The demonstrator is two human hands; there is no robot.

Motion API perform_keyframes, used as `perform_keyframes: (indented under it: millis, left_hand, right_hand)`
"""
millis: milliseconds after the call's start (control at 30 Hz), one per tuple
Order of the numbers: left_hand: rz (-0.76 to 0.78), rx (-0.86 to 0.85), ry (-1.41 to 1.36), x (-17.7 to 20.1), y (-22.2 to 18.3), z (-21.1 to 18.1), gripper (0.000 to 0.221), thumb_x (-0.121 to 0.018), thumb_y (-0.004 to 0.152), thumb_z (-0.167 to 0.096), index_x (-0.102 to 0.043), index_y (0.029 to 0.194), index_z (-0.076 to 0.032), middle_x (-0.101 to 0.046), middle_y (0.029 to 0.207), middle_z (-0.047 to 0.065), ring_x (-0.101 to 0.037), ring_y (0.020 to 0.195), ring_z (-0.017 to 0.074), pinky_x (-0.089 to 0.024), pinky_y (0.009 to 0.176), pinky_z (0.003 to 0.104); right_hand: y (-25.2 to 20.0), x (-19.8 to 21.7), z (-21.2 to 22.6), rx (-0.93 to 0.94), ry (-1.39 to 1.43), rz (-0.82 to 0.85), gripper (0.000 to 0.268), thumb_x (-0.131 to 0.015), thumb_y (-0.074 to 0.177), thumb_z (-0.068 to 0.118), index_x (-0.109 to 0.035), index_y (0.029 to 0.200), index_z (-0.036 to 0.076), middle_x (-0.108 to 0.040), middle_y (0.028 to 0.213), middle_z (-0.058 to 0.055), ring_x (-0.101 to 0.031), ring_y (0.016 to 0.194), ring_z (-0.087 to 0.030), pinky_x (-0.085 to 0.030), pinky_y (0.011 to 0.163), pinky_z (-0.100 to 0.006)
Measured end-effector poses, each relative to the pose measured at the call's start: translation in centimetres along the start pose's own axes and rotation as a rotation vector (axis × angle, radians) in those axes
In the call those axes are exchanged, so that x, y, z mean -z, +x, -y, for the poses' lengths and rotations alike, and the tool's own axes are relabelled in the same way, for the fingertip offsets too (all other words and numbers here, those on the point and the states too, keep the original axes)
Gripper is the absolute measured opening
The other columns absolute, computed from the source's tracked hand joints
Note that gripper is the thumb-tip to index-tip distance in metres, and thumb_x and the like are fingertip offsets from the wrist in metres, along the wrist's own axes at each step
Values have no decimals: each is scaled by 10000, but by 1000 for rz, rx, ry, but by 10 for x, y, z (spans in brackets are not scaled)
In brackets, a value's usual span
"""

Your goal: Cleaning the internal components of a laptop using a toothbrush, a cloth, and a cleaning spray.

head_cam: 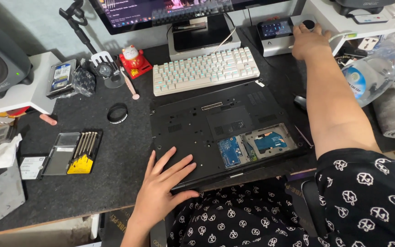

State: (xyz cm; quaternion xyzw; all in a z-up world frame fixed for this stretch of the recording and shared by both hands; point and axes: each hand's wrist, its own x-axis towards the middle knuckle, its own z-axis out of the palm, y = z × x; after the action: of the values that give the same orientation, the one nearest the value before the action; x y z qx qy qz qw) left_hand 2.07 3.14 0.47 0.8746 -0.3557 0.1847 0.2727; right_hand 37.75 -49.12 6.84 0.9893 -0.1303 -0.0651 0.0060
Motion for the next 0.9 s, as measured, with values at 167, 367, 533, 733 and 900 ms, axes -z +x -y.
perform_keyframes:
  millis: [167, 367, 533, 733, 900]
  left_hand:
    - [10, 4, -3, 0, -1, 0, 790, -982, 873, -446, -689, 1577, -240, -674, 1662, -30, -463, 1670, 401, -180, 1383, 770]
    - [21, 19, -24, 2, 1, -2, 775, -969, 884, -445, -690, 1578, -238, -675, 1663, -24, -453, 1675, 403, -161, 1383, 767]
    - [7, 12, -29, 4, 5, -3, 763, -963, 904, -429, -682, 1586, -236, -672, 1665, -18, -458, 1676, 399, -167, 1391, 755]
    - [-27, 14, 30, 2, 2, -7, 669, -899, 958, -488, -720, 1544, -221, -682, 1644, -23, -490, 1659, 376, -210, 1394, 735]
    - [-68, 10, 81, -1, -1, -12, 617, -875, 997, -489, -730, 1530, -215, -675, 1651, -3, -513, 1648, 350, -261, 1393, 700]
  right_hand:
    - [10, -4, -4, 16, 16, -14, 1013, -489, 1015, -184, -76, 1851, 211, -44, 1946, 16, -2, 1759, -440, -119, 1388, -733]
    - [22, -5, -15, 238, 51, -267, 873, -552, 989, -7, -322, 1819, 136, -221, 1892, -166, -156, 1680, -505, -227, 1322, -699]
    - [-28, 26, -14, 384, -118, -771, 467, -661, 1285, 537, -709, 1439, 99, -716, 1327, -209, -629, 1183, -493, -530, 852, -617]
    - [-219, 7, -21, 673, 351, -1021, 309, -777, 1554, 225, -826, 1301, 54, -807, 1130, -104, -768, 1090, -322, -551, 947, -451]
    - [-355, -64, -1, 775, 971, -648, 87, -757, 1128, -28, -771, 1122, 58, -797, 1187, -108, -743, 1110, -193, -552, 1079, -340]
